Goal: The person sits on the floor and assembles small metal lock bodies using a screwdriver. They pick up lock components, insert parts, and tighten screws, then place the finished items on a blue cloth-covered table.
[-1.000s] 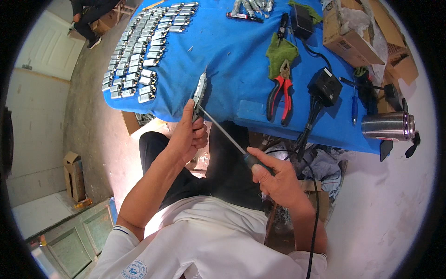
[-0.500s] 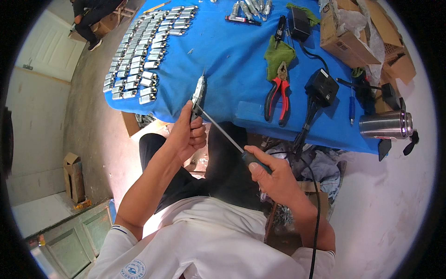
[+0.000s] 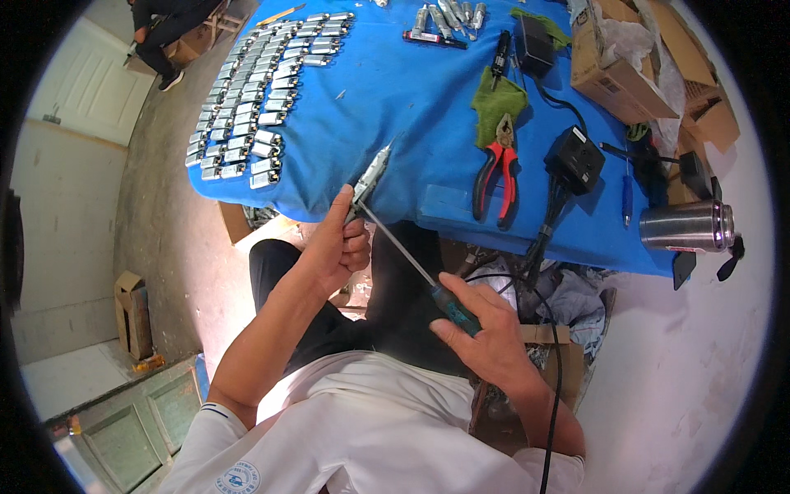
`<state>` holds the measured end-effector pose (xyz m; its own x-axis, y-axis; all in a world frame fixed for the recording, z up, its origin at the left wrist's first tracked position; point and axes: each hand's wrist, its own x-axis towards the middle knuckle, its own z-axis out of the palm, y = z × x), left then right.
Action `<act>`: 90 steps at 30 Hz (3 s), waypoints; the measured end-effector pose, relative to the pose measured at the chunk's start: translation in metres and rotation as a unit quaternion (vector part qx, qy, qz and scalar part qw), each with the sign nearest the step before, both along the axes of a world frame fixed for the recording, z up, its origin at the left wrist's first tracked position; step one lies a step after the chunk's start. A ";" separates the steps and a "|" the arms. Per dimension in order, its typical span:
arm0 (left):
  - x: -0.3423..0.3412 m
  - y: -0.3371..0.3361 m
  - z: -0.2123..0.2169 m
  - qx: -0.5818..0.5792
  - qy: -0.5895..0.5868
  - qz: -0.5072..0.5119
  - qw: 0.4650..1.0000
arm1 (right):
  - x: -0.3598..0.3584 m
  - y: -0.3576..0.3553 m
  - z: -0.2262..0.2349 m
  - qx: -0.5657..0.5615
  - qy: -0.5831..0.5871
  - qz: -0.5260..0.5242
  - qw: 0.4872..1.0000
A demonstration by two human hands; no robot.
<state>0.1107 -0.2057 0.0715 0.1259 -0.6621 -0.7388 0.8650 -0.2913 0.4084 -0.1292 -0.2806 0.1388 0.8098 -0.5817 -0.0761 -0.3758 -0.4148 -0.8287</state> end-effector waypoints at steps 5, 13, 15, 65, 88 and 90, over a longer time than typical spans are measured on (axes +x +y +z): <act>-0.002 -0.001 0.001 -0.013 -0.008 0.005 1.000 | -0.003 0.003 -0.003 -0.069 0.005 -0.014 0.997; -0.004 0.001 0.001 -0.010 -0.004 0.011 1.000 | -0.003 0.004 0.005 -0.149 0.024 -0.012 0.988; -0.005 0.001 0.001 -0.015 -0.001 0.016 1.000 | -0.003 0.003 0.007 -0.150 0.031 -0.022 0.988; 0.001 0.001 -0.002 -0.027 -0.008 0.003 1.000 | 0.003 0.001 0.011 -0.127 0.017 -0.009 0.992; 0.001 -0.002 0.002 -0.012 -0.007 0.010 1.000 | 0.000 -0.020 -0.007 0.383 0.020 -0.118 0.916; 0.002 -0.001 0.002 -0.017 -0.009 0.005 1.000 | -0.005 -0.013 -0.002 0.269 0.043 -0.092 0.958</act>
<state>0.1126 -0.2064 0.0739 0.1460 -0.6850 -0.7138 0.8601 -0.2685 0.4336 -0.1341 -0.2934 0.1366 0.6752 -0.5717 -0.4661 -0.4780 0.1422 -0.8668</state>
